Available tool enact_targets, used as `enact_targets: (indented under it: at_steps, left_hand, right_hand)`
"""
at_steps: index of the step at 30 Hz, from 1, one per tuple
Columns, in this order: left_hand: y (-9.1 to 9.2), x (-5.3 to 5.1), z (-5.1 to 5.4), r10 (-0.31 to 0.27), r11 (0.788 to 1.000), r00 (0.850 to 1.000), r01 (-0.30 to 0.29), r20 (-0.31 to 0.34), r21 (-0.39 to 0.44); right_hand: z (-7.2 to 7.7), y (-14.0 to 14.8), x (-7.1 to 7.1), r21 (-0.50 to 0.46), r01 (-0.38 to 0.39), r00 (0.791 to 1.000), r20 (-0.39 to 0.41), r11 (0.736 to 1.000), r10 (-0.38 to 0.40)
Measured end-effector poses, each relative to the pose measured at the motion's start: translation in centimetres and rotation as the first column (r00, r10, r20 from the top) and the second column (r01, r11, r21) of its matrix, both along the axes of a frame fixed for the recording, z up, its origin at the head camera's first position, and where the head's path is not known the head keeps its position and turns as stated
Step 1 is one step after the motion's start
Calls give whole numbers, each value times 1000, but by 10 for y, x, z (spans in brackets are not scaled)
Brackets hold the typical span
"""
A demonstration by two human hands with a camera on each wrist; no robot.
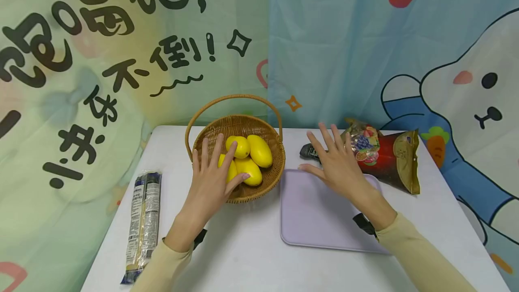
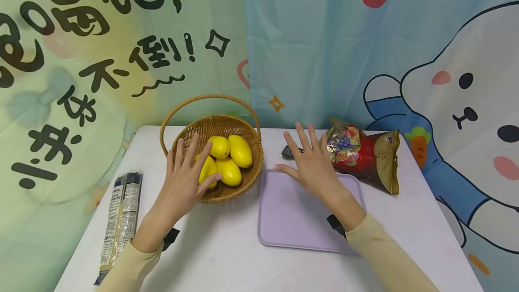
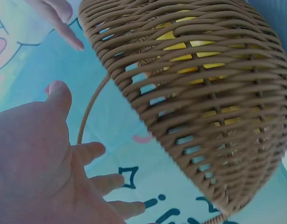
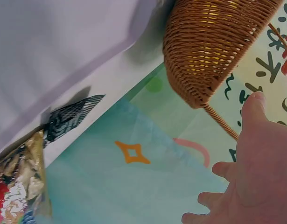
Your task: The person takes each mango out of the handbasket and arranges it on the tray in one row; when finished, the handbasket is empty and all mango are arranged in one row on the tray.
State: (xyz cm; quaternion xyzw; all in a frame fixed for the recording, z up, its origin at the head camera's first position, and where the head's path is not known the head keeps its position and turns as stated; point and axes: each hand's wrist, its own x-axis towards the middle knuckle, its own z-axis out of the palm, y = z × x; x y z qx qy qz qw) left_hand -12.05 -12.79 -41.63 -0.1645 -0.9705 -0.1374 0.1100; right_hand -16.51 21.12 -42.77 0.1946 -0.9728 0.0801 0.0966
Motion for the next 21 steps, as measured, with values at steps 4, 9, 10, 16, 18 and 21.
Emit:
enact_targets:
  at_steps: [4,9,10,16,18,21]
  left_hand:
    - [-9,8,4,-15,999,995,20,-100,47]
    - [-21,12,7,-4,991,974,34,-227,131]
    - [-23,13,6,7,989,972,28,-233,147]
    - [-33,18,-3,111,974,977,-71,-183,215]
    - [-34,20,-8,148,967,978,-111,-150,228]
    - [-37,21,-13,185,958,977,-155,-107,239]
  right_hand:
    - [4,-8,0,2,-24,1000,-15,1000,24]
    - [7,-17,-2,-5,-55,998,-32,998,55]
    - [7,-18,-2,-3,-59,998,-32,998,59]
    - [10,-27,-2,-10,-93,995,-45,996,93]
    - [12,-29,-1,-13,-105,993,-49,994,105]
    - [14,-33,0,-14,-123,991,-60,992,122]
